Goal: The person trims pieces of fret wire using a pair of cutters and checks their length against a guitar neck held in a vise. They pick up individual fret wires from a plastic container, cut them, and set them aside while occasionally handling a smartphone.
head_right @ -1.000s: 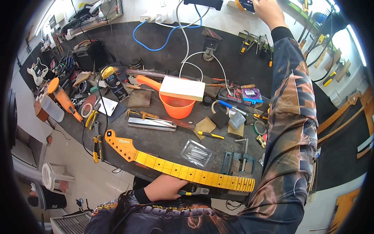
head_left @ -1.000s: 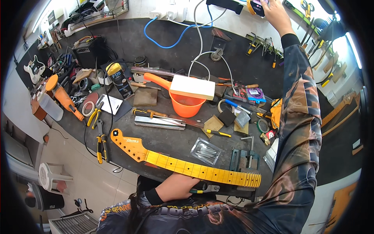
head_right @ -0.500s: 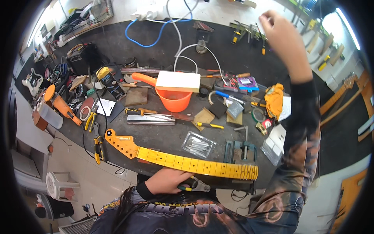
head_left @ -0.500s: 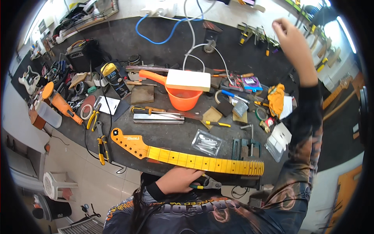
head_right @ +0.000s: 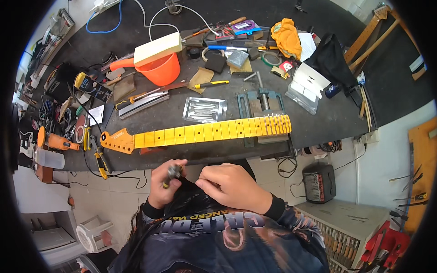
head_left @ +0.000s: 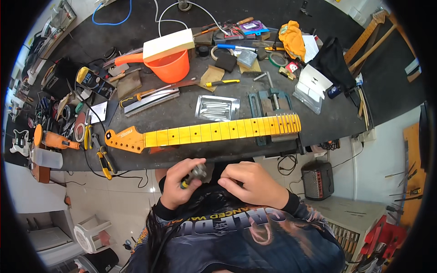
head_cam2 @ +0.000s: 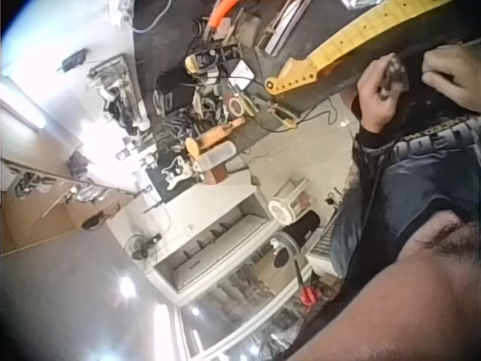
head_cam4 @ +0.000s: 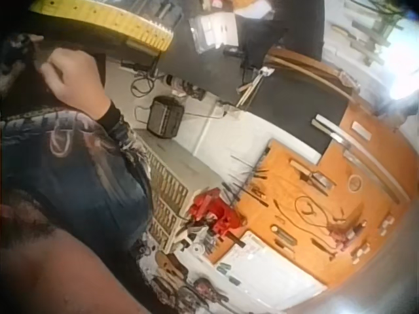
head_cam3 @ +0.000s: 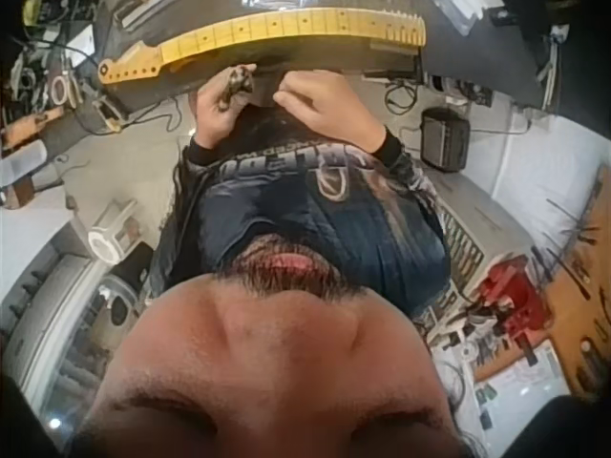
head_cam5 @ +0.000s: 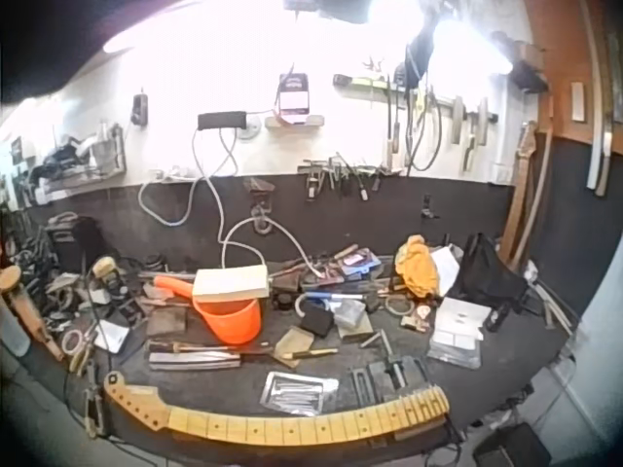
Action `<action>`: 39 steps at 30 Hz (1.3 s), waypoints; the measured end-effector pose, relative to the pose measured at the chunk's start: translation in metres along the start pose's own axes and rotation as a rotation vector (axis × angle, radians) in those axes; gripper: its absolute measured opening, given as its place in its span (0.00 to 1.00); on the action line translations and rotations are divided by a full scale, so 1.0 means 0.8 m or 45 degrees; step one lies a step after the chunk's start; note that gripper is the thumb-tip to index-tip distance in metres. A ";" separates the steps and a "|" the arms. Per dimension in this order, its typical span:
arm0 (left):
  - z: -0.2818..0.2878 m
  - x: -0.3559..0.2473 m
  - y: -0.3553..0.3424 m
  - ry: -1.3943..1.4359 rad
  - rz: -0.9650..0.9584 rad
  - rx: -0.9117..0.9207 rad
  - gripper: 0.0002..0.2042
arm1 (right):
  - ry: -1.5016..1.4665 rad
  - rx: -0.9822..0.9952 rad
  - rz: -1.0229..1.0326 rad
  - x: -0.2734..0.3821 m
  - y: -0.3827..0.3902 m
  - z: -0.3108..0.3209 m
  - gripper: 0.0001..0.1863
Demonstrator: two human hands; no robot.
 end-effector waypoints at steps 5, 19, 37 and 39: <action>0.011 -0.003 0.043 0.476 0.178 -0.233 0.30 | 0.151 -0.126 0.042 0.007 0.002 0.042 0.06; 0.001 -0.002 0.094 0.669 0.416 -0.404 0.24 | 1.181 0.650 0.184 -0.131 -0.251 0.042 0.10; 0.018 -0.017 0.083 0.651 0.341 -0.284 0.38 | 0.647 0.135 0.084 -0.092 -0.235 0.084 0.09; 0.021 -0.016 0.081 0.666 0.321 -0.328 0.37 | 0.512 0.193 -0.145 -0.076 -0.223 0.088 0.11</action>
Point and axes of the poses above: each hand's wrist, its own y-axis away from the middle knuckle, its own z-axis out of the back of the hand, x = y × z, the point moved 5 cm from there along -y, towards the middle knuckle, and after that the axes turned 2 degrees about x, right-handed, at the moved point
